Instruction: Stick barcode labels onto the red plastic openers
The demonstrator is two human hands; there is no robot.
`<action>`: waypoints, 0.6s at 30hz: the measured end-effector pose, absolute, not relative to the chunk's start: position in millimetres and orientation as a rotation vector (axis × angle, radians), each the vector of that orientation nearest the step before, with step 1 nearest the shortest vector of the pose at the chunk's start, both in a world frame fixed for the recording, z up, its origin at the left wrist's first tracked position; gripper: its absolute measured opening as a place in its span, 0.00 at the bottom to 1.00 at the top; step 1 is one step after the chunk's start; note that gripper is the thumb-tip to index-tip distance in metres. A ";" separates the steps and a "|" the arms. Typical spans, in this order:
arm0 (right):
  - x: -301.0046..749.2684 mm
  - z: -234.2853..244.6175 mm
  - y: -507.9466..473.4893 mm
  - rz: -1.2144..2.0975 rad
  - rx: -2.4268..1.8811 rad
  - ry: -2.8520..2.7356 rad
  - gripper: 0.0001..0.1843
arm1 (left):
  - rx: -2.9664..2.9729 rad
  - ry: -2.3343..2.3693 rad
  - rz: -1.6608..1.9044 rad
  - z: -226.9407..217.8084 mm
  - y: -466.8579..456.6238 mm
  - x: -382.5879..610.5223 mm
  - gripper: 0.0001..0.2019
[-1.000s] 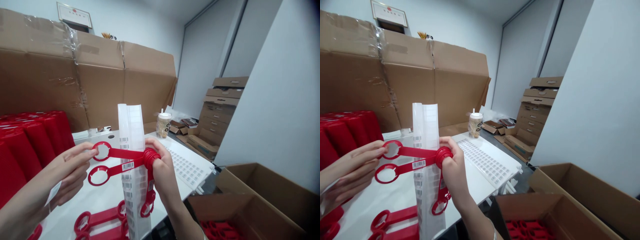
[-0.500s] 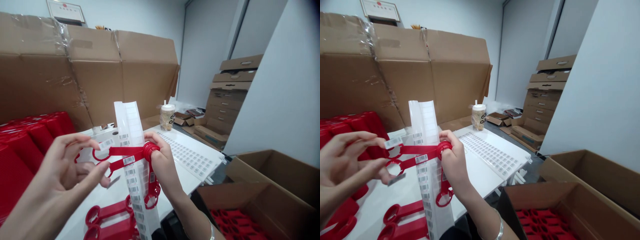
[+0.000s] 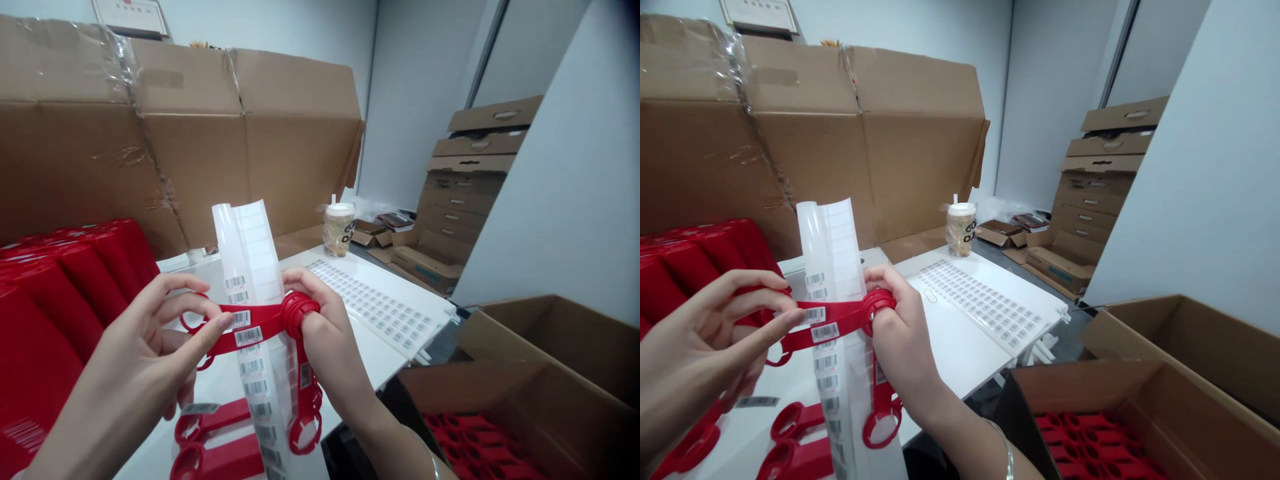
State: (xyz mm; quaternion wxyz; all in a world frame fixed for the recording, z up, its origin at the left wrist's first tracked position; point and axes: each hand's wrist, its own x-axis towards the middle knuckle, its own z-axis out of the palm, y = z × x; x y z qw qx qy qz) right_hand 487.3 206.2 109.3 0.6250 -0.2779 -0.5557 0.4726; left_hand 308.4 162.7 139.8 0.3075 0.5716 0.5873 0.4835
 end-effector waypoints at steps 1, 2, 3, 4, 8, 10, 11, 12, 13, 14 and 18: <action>486.8 109.4 205.7 1.092 -0.631 -1.272 0.19 | 1.501 1.569 1.280 140.0 162.7 308.4 0.25; 486.2 109.4 205.3 1.101 -0.626 -1.270 0.19 | 1.497 1.576 1.283 140.3 162.6 308.6 0.25; 485.7 109.2 205.1 1.109 -0.623 -1.270 0.18 | 1.495 1.576 1.290 140.7 162.4 308.9 0.26; 485.3 109.0 205.1 1.117 -0.622 -1.269 0.18 | 1.496 1.570 1.298 141.0 162.3 309.4 0.27; 484.6 107.4 206.6 1.166 -0.618 -1.265 0.17 | 1.517 1.569 1.296 142.5 162.2 312.9 0.27; 484.8 106.8 207.2 1.186 -0.621 -1.260 0.17 | 1.514 1.562 1.283 143.0 162.6 314.5 0.27; 485.0 106.6 207.2 1.190 -0.623 -1.257 0.17 | 1.511 1.557 1.284 143.1 162.8 314.9 0.26; 485.0 106.4 207.1 1.191 -0.624 -1.255 0.17 | 1.510 1.554 1.285 143.1 163.0 315.0 0.26; 485.0 106.4 206.8 1.192 -0.623 -1.257 0.18 | 1.512 1.555 1.283 143.0 163.1 315.0 0.26; 484.9 106.5 206.3 1.192 -0.620 -1.259 0.18 | 1.517 1.557 1.282 142.9 163.2 314.7 0.26; 483.9 107.1 204.3 1.189 -0.612 -1.259 0.20 | 1.536 1.562 1.277 142.3 163.7 313.7 0.25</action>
